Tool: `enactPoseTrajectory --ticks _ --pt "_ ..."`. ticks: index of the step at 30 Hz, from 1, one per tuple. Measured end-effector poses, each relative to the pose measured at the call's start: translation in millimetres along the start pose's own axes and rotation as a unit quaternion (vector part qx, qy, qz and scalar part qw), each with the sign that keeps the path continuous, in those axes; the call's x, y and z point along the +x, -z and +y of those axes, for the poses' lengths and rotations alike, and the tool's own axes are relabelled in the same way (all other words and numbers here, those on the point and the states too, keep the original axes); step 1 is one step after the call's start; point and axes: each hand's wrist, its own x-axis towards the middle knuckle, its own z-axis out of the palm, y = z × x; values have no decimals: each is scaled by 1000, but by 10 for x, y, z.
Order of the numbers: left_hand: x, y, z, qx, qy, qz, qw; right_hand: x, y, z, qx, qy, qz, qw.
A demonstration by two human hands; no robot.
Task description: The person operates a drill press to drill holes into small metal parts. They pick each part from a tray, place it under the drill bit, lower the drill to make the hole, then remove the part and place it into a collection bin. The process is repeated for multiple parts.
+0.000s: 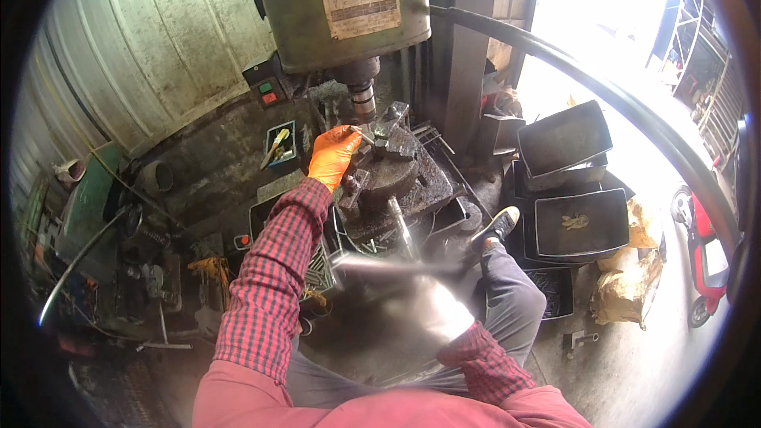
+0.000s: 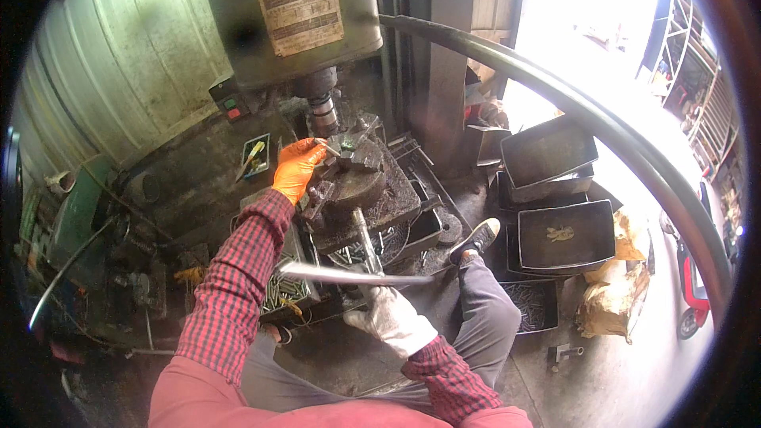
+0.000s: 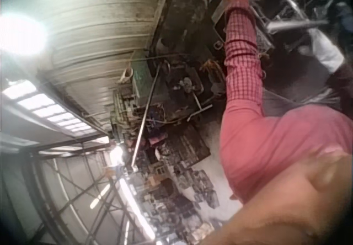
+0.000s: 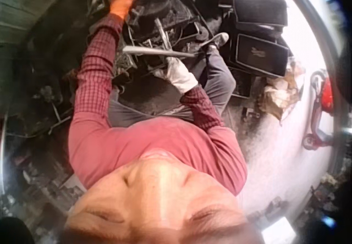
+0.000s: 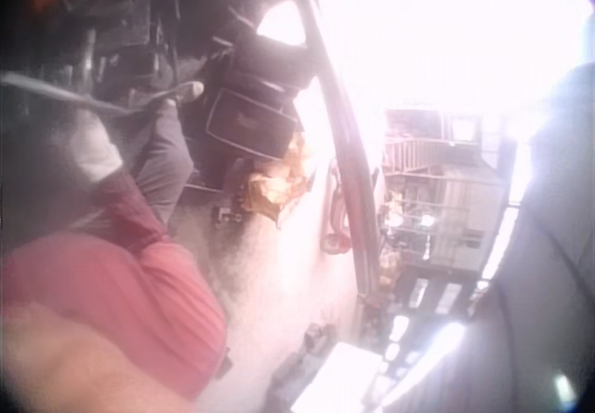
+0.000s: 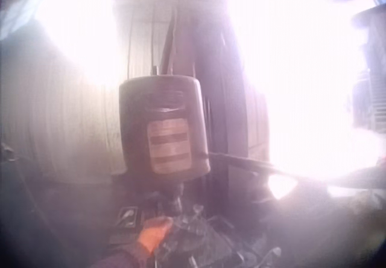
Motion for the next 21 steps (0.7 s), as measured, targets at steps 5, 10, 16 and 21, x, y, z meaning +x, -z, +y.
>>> enactPoseTrajectory --ticks 5,10,16,21 --pt "50 -47 -21 179 -30 -14 983 -183 47 241 -208 8 117 971" --pt "16 -108 126 312 -43 -56 948 -157 124 89 -231 38 127 964" --pt "0 -155 244 295 -19 -85 951 -163 166 -151 -186 -8 -32 982" --pt "0 -153 270 310 -16 -83 947 -31 25 -311 -162 96 -1 982"
